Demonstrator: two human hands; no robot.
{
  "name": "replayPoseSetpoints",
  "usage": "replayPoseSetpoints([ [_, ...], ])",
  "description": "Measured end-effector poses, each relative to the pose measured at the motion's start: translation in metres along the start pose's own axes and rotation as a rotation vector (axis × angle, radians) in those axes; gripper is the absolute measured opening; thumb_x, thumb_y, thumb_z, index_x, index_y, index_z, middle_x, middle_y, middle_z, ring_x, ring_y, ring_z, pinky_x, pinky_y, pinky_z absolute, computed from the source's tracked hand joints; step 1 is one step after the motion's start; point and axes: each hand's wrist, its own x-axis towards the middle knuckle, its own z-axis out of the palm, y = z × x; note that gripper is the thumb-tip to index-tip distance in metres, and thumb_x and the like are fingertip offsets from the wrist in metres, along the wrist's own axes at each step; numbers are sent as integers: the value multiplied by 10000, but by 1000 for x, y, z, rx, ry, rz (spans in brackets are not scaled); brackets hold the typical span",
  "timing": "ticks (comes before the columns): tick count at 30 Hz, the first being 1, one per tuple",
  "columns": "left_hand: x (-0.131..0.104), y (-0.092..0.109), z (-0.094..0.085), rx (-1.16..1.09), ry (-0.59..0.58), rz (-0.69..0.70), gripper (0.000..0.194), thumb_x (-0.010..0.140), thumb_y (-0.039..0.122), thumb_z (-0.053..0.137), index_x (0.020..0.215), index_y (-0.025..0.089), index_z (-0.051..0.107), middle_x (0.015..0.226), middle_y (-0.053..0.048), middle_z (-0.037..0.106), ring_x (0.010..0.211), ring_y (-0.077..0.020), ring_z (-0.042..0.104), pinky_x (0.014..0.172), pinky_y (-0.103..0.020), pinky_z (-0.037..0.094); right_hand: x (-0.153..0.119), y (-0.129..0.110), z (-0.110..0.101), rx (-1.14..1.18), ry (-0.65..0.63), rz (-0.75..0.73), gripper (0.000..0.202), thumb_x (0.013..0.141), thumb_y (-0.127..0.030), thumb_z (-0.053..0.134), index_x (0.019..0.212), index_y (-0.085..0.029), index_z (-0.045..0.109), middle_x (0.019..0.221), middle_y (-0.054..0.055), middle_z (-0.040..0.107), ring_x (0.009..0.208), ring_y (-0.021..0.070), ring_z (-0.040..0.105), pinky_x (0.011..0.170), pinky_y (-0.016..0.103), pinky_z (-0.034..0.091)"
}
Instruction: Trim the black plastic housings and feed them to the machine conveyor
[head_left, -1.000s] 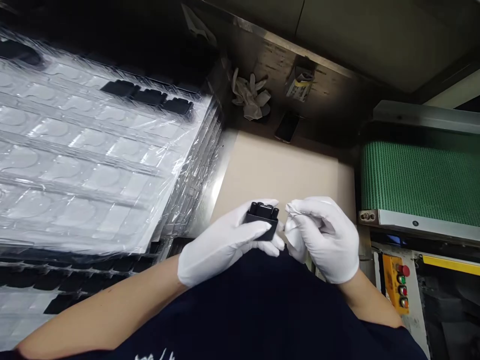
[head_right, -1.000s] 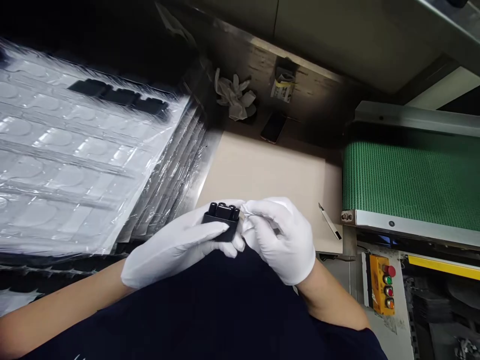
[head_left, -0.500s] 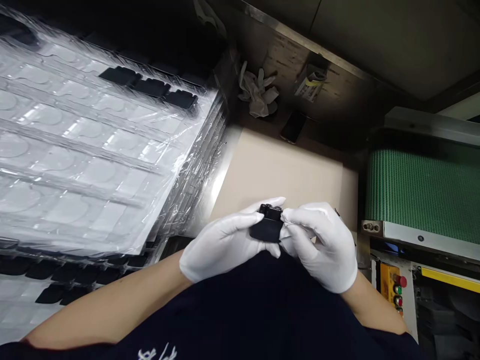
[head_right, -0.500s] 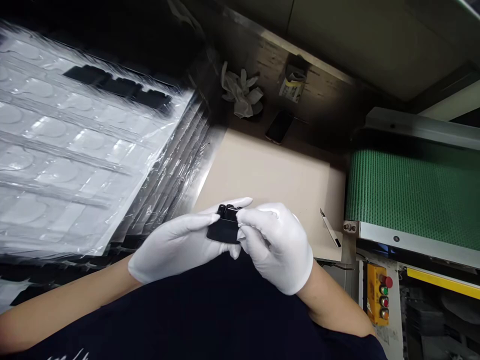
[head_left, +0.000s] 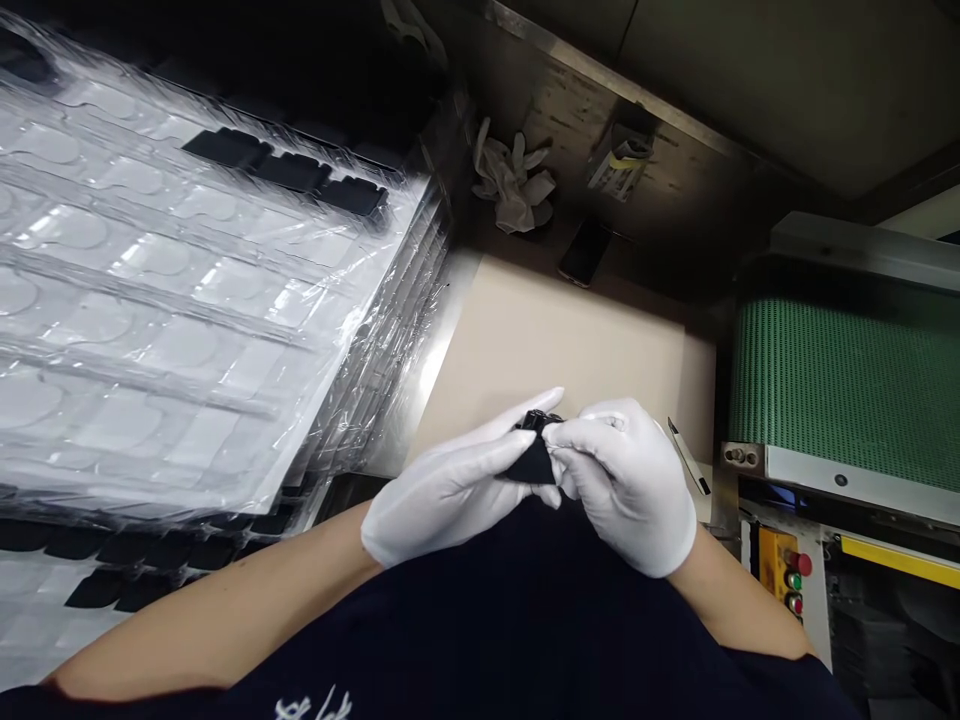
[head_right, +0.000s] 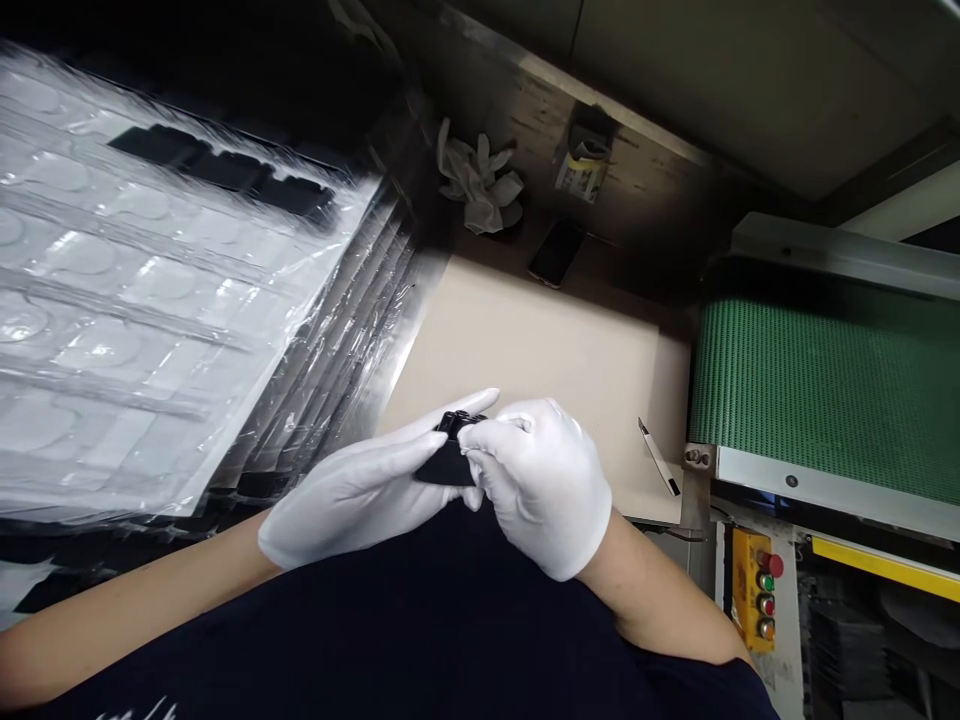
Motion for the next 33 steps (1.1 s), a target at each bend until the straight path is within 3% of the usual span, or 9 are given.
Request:
replayPoseSetpoints([
  [5, -1, -2, 1, -9, -19, -7, 504, 974, 260, 549, 1471, 283, 469, 1339, -68, 607, 1127, -212, 612, 1094, -384, 389, -2, -3, -1, -74, -11, -13, 165, 965, -111, 521, 872, -231, 587, 583, -53, 582, 555, 122, 530, 627, 294, 454],
  [10, -3, -1, 3, 62, 5, -5, 556, 970, 298, 562, 1505, 296, 409, 1195, -61, 666, 1015, -207, 641, 1051, -401, 413, -3, -3, -2, -171, -2, -41, 156, 947, -85, 528, 892, -220, 584, 625, -34, 615, 579, 130, 531, 603, 299, 424],
  [16, -4, -4, 1, 133, 21, 4, 568, 978, 308, 550, 1520, 271, 383, 1072, -57, 691, 995, -209, 634, 1071, -422, 386, -4, -2, -2, -158, -14, -54, 200, 949, -84, 532, 815, -228, 565, 583, -49, 582, 546, 117, 497, 578, 291, 405],
  [19, -4, -6, 0, 101, 3, 21, 575, 978, 306, 549, 1524, 272, 372, 1054, -57, 690, 996, -213, 628, 1060, -430, 381, -5, -2, -4, -118, -23, -36, 188, 931, -55, 537, 873, -226, 591, 598, -50, 590, 552, 118, 512, 585, 293, 423],
  [23, -3, -5, 3, -57, -121, 70, 509, 1017, 266, 423, 1520, 207, 382, 1010, -86, 691, 935, -212, 641, 1016, -427, 405, -8, -7, -12, 35, 94, -48, 214, 902, -25, 583, 997, -212, 625, 628, -49, 633, 549, 110, 583, 585, 275, 481],
  [26, -2, -2, 5, -105, -186, 98, 489, 1028, 237, 355, 1511, 175, 396, 1046, -108, 681, 902, -223, 652, 983, -425, 421, -11, -15, -17, 58, 199, 41, 245, 903, -27, 600, 1028, -233, 638, 678, -39, 668, 577, 120, 642, 590, 272, 532],
  [33, -2, 4, 10, -164, -200, 70, 520, 1030, 238, 300, 1533, 105, 306, 1007, -139, 674, 878, -238, 660, 903, -402, 454, -13, -19, -17, 91, 208, 93, 279, 928, -59, 581, 1067, -292, 647, 695, -36, 681, 552, 140, 651, 550, 294, 561],
])
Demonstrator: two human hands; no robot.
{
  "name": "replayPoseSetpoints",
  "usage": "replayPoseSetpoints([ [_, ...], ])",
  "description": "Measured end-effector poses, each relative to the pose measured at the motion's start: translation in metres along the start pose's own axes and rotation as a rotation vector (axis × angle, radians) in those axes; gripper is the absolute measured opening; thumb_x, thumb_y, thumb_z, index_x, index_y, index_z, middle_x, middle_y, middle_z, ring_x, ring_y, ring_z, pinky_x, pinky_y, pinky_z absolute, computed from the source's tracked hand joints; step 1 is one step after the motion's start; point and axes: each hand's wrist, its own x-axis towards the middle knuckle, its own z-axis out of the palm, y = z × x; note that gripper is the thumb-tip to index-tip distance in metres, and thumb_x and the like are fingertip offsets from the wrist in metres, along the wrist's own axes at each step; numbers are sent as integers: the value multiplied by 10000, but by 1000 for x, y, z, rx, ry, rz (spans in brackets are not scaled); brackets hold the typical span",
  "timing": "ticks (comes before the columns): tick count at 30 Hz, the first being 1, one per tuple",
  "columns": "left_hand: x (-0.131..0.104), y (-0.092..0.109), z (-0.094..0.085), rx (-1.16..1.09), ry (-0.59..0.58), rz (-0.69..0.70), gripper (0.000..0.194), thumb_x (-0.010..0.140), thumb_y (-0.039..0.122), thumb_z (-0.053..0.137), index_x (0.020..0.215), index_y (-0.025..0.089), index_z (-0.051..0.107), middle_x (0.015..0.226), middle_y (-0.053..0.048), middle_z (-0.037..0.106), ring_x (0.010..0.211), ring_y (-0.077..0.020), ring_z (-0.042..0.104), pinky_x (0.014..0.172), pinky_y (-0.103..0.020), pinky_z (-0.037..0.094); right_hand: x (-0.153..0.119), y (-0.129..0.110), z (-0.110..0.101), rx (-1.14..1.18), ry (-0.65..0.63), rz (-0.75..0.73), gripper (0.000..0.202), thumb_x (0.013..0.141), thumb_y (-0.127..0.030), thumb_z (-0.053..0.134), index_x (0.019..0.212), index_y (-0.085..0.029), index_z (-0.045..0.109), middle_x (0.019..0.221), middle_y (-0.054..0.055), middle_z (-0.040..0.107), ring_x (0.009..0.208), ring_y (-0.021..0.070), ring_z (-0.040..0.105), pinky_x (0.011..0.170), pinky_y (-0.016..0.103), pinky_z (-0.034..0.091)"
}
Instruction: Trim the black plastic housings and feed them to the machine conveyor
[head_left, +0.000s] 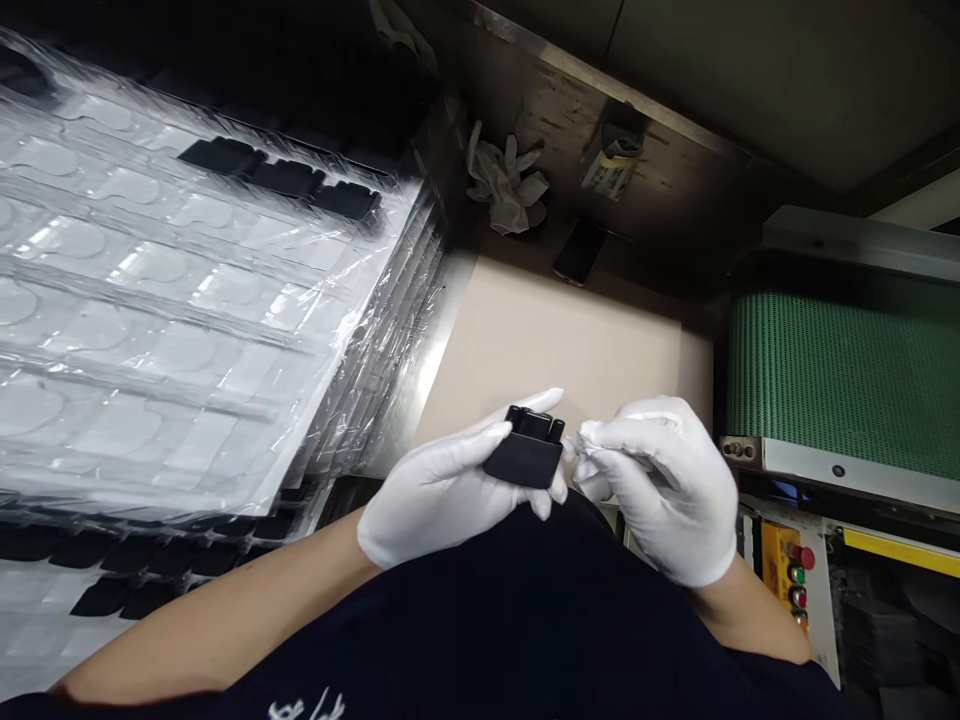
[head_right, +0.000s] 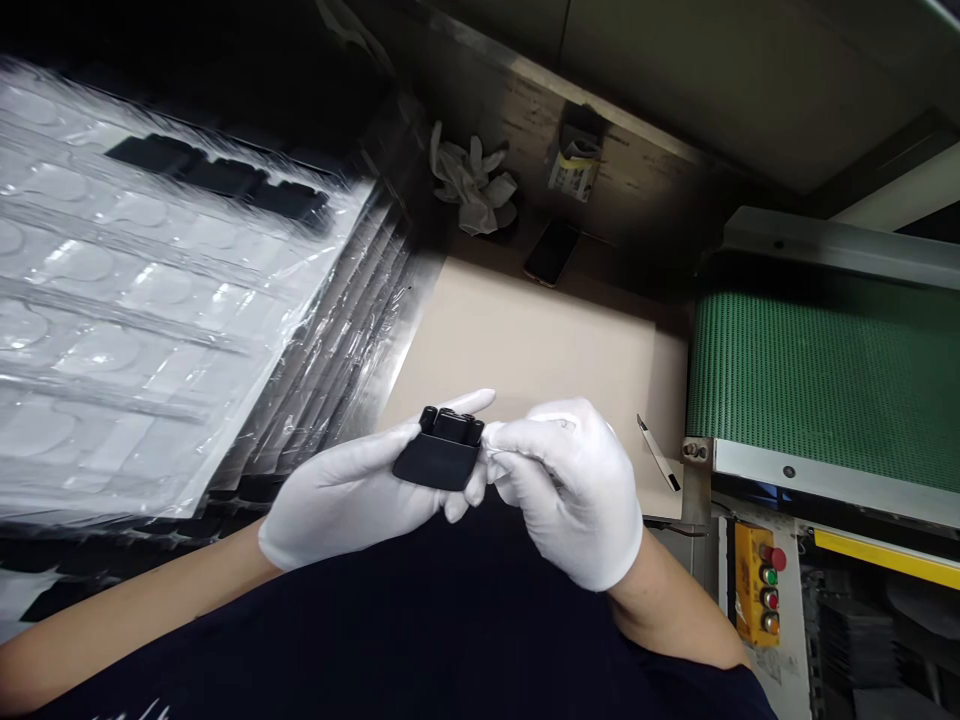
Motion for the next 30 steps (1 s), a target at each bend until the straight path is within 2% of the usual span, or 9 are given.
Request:
replayPoseSetpoints([
  [5, 0, 2, 2, 14, 13, -7, 553, 1017, 261, 364, 1532, 78, 285, 988, -139, 675, 875, -240, 648, 836, -379, 472, 4, 3, 2, 50, -24, -24, 272, 917, -22, 574, 1046, -253, 637, 681, -52, 673, 568, 104, 635, 564, 240, 550],
  [9, 0, 1, 2, 64, 55, -7, 629, 992, 305, 449, 1542, 68, 258, 957, -124, 682, 861, -235, 636, 891, -391, 458, 11, 8, 4, 118, -135, -115, 303, 917, 10, 538, 1080, -232, 622, 678, -69, 654, 575, 70, 613, 619, 218, 532],
  [12, -1, -1, 2, 86, 87, -6, 606, 991, 291, 439, 1542, 93, 281, 964, -118, 683, 855, -232, 627, 937, -412, 439, 17, 11, 6, 129, -202, -121, 264, 929, -4, 517, 1049, -218, 613, 668, -63, 638, 597, 75, 624, 618, 232, 512],
  [15, -1, -3, 1, 87, 118, -4, 543, 999, 265, 411, 1516, 112, 356, 939, -106, 677, 854, -225, 618, 1008, -441, 403, 22, 10, 9, 56, -314, -57, 220, 936, -31, 521, 860, -223, 597, 598, -76, 607, 549, 82, 589, 566, 251, 481],
  [17, -2, -4, 0, 102, 128, -8, 530, 996, 258, 433, 1508, 129, 385, 922, -95, 678, 883, -225, 620, 1051, -443, 375, 25, 8, 11, -65, -357, -40, 280, 923, -43, 537, 710, -225, 548, 549, -79, 586, 518, 94, 554, 532, 281, 449],
  [21, -3, -4, -5, 118, 156, -40, 525, 983, 266, 493, 1498, 194, 422, 1076, -93, 685, 1048, -249, 613, 1113, -449, 333, 26, 7, 12, -253, -334, -40, 272, 863, -31, 584, 677, -228, 556, 507, -81, 591, 481, 117, 518, 485, 321, 391],
  [25, -3, -4, -8, 119, 136, -56, 536, 972, 259, 514, 1498, 216, 426, 1294, -104, 628, 1208, -272, 558, 1140, -441, 323, 24, 9, 12, -247, -380, -62, 245, 856, -30, 559, 708, -223, 590, 536, -65, 611, 485, 126, 522, 480, 322, 390],
  [27, -3, -5, -8, 121, 131, -63, 557, 967, 259, 525, 1509, 209, 406, 1309, -118, 622, 1212, -279, 559, 1137, -442, 332, 24, 10, 12, -253, -370, -75, 212, 872, -57, 550, 746, -217, 612, 536, -51, 603, 493, 136, 525, 493, 324, 408],
  [30, -2, -5, -8, 142, 181, -68, 589, 962, 269, 542, 1523, 204, 376, 1199, -110, 668, 1128, -263, 602, 1137, -448, 335, 24, 12, 13, -255, -349, -66, 218, 872, -45, 548, 757, -219, 612, 539, -58, 616, 496, 130, 535, 508, 319, 418],
])
